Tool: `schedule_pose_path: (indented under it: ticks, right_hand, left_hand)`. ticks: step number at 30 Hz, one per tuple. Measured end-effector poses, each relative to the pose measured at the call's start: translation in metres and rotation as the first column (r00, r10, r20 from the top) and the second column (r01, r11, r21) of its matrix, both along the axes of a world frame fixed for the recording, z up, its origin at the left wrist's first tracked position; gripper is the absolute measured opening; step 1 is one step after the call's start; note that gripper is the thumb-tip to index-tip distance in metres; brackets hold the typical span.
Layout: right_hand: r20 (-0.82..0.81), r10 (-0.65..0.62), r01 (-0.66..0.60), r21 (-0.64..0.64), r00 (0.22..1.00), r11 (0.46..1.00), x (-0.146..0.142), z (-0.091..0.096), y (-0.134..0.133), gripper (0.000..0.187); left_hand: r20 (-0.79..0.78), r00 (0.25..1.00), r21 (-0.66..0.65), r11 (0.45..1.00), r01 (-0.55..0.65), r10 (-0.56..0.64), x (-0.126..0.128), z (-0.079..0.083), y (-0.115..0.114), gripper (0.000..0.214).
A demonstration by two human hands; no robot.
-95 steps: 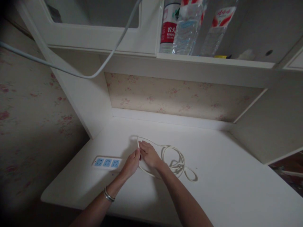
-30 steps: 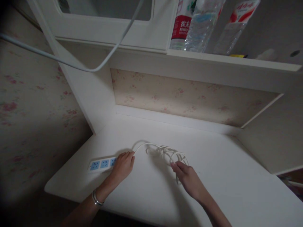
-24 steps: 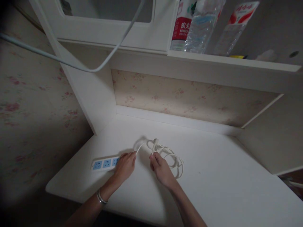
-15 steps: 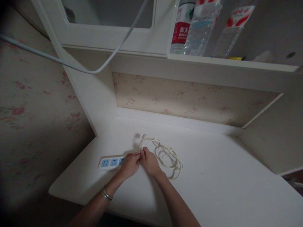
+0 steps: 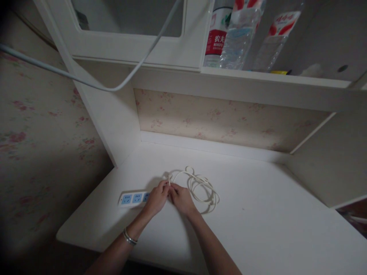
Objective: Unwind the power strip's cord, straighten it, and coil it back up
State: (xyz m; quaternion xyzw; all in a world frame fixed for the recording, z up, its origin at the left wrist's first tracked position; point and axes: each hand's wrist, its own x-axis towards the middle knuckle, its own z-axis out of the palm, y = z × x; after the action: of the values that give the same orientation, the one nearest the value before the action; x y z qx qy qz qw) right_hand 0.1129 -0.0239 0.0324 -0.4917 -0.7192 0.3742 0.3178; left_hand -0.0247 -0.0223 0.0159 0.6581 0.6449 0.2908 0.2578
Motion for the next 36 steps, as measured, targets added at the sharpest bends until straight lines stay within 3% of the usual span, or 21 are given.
schedule_pose_path:
  ticks: [4, 6, 9, 12, 16, 19, 24, 27, 30, 36]
  right_hand:
    - [-0.106, -0.072, 0.059, -0.121, 0.992, 0.991, 0.005, -0.02, -0.001, 0.041]
    - [-0.02, -0.131, 0.128, -0.126, 0.991, 0.984, 0.012, -0.028, 0.003, 0.041]
    - [0.179, -0.142, 0.148, -0.02, 0.973, 0.989, 0.023, -0.031, 0.013, 0.034]
    - [0.325, -0.049, -0.007, 0.169, 0.944, 0.986, 0.027, -0.023, 0.025, 0.041]
    - [0.578, -0.023, -0.253, 0.392, 0.816, 0.884, 0.021, -0.008, 0.036, 0.048]
    - [0.629, 0.019, -0.33, 0.381, 0.777, 0.864, 0.019, 0.002, 0.043, 0.039]
    - [0.64, 0.247, -0.458, 0.185, 0.727, 0.87, 0.031, 0.02, 0.052, 0.025]
    - [0.633, 0.212, -0.416, 0.192, 0.745, 0.889, 0.051, 0.035, 0.057, 0.027]
    - [0.683, 0.047, -0.308, 0.265, 0.729, 0.914, 0.084, 0.049, 0.064, 0.03]
    - [0.734, -0.163, -0.105, 0.304, 0.659, 0.947, 0.186, 0.053, 0.079, 0.035]
  left_hand:
    - [-0.024, 0.999, -0.019, 0.999, 0.032, -0.032, 0.001, 0.002, -0.002, 0.035]
    - [-0.031, 0.998, -0.022, 0.998, 0.059, -0.06, 0.001, 0.002, -0.003, 0.036]
    - [-0.076, 0.995, -0.027, 0.998, 0.061, -0.063, 0.002, 0.002, -0.003, 0.039]
    - [-0.115, 0.991, -0.002, 0.997, 0.075, -0.074, 0.003, 0.003, -0.003, 0.041]
    - [-0.127, 0.985, -0.005, 0.993, 0.117, -0.117, 0.004, 0.009, -0.005, 0.037]
    - [-0.118, 0.984, -0.025, 0.991, 0.13, -0.132, 0.003, 0.016, -0.007, 0.031]
    - [-0.084, 0.986, 0.011, 0.989, 0.146, -0.144, 0.001, 0.018, -0.01, 0.031]
    - [-0.131, 0.981, 0.086, 0.984, 0.156, -0.144, -0.002, 0.014, -0.011, 0.034]
    - [-0.197, 0.967, 0.1, 0.977, 0.187, -0.164, -0.005, 0.01, -0.01, 0.037]
    - [-0.303, 0.938, 0.055, 0.979, 0.195, -0.17, -0.008, 0.007, -0.005, 0.032]
